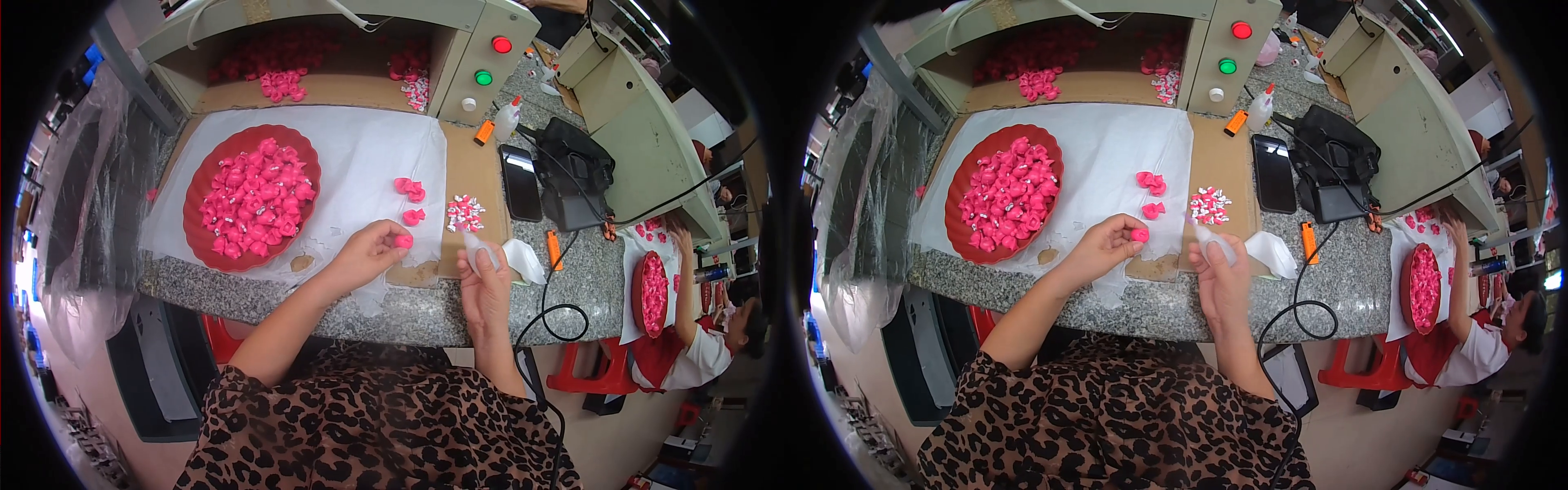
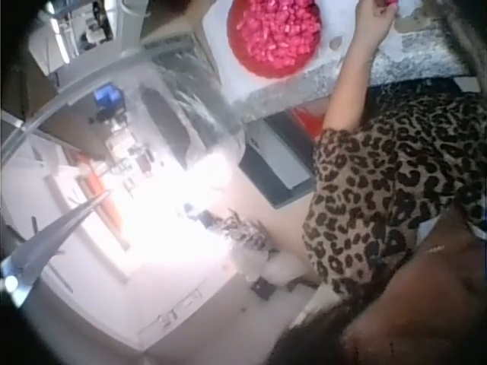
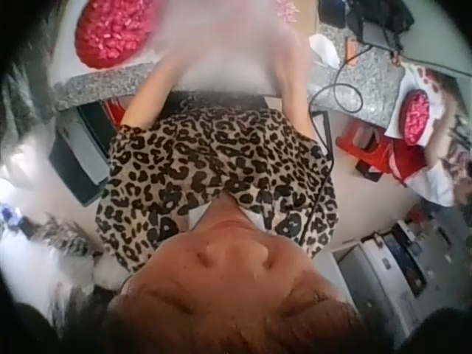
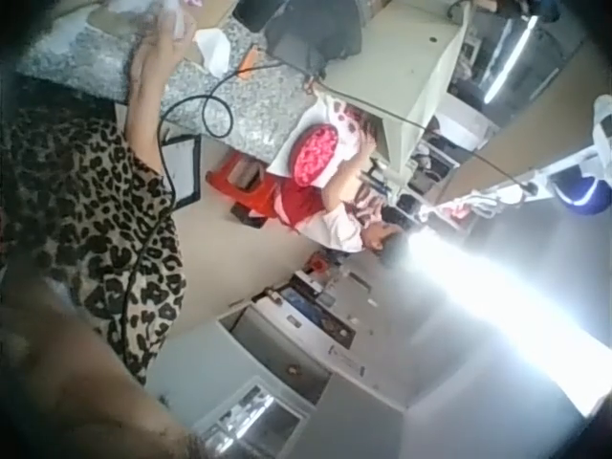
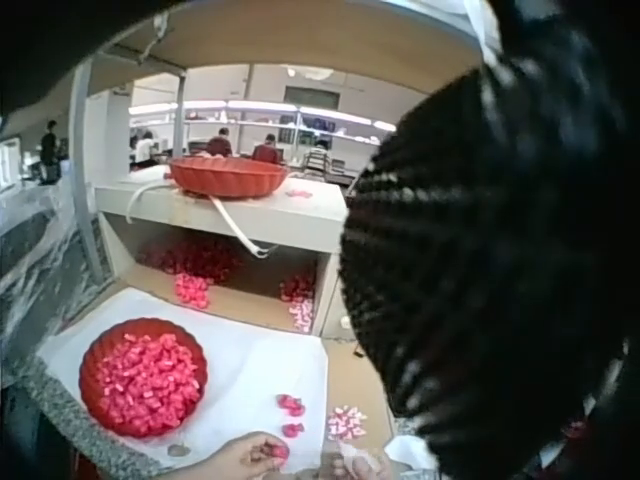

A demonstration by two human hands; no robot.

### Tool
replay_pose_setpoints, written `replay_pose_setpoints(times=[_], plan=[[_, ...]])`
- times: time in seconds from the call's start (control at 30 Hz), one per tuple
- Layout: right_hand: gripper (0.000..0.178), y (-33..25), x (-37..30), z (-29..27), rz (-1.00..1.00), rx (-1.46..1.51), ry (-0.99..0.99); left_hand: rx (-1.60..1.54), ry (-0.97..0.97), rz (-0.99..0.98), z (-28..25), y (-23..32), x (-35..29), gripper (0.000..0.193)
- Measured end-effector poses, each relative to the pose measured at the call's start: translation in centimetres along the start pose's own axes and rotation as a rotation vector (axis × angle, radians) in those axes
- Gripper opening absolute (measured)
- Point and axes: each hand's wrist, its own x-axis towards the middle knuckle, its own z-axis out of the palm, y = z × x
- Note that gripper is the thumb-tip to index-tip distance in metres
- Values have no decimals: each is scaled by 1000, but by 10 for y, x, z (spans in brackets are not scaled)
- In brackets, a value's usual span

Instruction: The person glues small pink plastic parts together using a glue bottle at a factory workbench.

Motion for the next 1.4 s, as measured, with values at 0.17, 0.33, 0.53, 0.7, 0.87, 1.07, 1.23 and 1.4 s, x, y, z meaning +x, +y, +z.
replay_pose_setpoints(times=[0.17, 0.33, 0.53, 0.7, 0.87, 1.07, 1.23, 1.4], plan=[[25, -15, -2, -8, 295, 53, 38, -97, 69, 42, 0, 2, -1, 16], [23, -30, 11, -38, 234, -45, 15, -225, 20, -67, 7, 15, -6, 14], [25, -40, 25, -30, 301, -300, -20, -582, -6, -91, 11, 10, -7, 14], [14, -38, 40, -26, 165, -281, 128, -647, 23, -86, 13, 4, -7, 14], [25, -21, 76, -23, -201, -1238, 111, -536, 10, -43, 19, 0, -5, 15], [36, -12, 75, -9, -176, -1625, -123, -548, -26, -17, 16, -7, -6, 17], [26, -22, 60, -33, -370, -1269, 20, -530, -9, -28, 17, -3, -7, 15], [18, -31, 41, -51, -16, -919, 200, -517, -5, -32, 16, -6, -6, 13]])
